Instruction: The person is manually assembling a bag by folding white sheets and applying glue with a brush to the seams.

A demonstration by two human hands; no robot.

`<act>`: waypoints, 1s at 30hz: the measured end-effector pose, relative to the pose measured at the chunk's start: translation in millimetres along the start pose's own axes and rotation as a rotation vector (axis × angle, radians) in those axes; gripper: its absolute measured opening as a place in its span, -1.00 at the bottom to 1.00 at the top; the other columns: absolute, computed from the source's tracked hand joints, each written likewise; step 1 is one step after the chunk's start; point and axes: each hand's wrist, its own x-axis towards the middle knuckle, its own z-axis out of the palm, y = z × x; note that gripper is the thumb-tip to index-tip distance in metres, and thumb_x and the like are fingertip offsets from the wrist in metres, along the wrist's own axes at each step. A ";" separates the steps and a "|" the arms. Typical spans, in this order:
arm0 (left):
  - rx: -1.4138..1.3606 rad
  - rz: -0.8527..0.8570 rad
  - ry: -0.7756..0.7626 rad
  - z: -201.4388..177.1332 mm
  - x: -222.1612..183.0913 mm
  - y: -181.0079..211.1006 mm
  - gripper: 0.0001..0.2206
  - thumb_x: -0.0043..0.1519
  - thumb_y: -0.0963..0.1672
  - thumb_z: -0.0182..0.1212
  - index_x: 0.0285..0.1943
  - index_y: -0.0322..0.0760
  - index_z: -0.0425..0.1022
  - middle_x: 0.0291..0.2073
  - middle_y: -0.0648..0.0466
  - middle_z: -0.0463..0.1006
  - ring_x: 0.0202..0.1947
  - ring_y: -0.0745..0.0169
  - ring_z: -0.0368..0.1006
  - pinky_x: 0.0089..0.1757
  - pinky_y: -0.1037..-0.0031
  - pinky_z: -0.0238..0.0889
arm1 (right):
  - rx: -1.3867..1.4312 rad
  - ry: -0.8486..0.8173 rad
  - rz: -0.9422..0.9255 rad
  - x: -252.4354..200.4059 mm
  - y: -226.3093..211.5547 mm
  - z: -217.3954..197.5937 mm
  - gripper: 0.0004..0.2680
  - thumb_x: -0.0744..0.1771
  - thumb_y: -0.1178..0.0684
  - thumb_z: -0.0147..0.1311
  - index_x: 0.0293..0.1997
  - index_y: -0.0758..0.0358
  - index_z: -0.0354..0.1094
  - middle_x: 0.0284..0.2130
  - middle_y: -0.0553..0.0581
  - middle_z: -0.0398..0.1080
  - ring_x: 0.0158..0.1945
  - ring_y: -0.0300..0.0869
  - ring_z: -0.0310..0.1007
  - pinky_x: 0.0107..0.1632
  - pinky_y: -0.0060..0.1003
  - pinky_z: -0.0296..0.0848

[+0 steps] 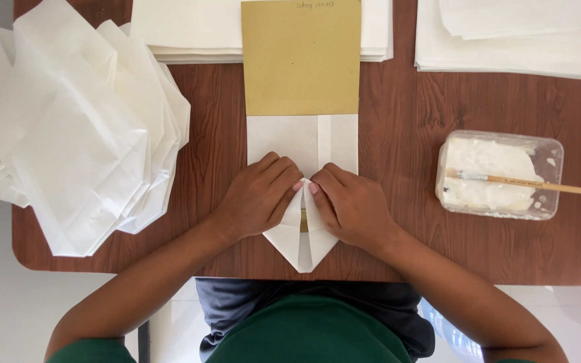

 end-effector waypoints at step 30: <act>-0.019 -0.116 0.037 1.7 12.7 0.1 -0.85 0.43 -0.18 0.01 -0.18 -0.29 0.48 -0.39 0.03 0.39 -0.35 0.09 0.39 -0.37 0.38 0.29 | -0.060 -0.008 0.109 13.4 -9.2 -5.1 -0.93 0.40 0.12 0.00 -0.19 0.18 0.40 -0.59 0.02 0.34 -0.65 -0.19 0.43 -0.58 -0.39 0.39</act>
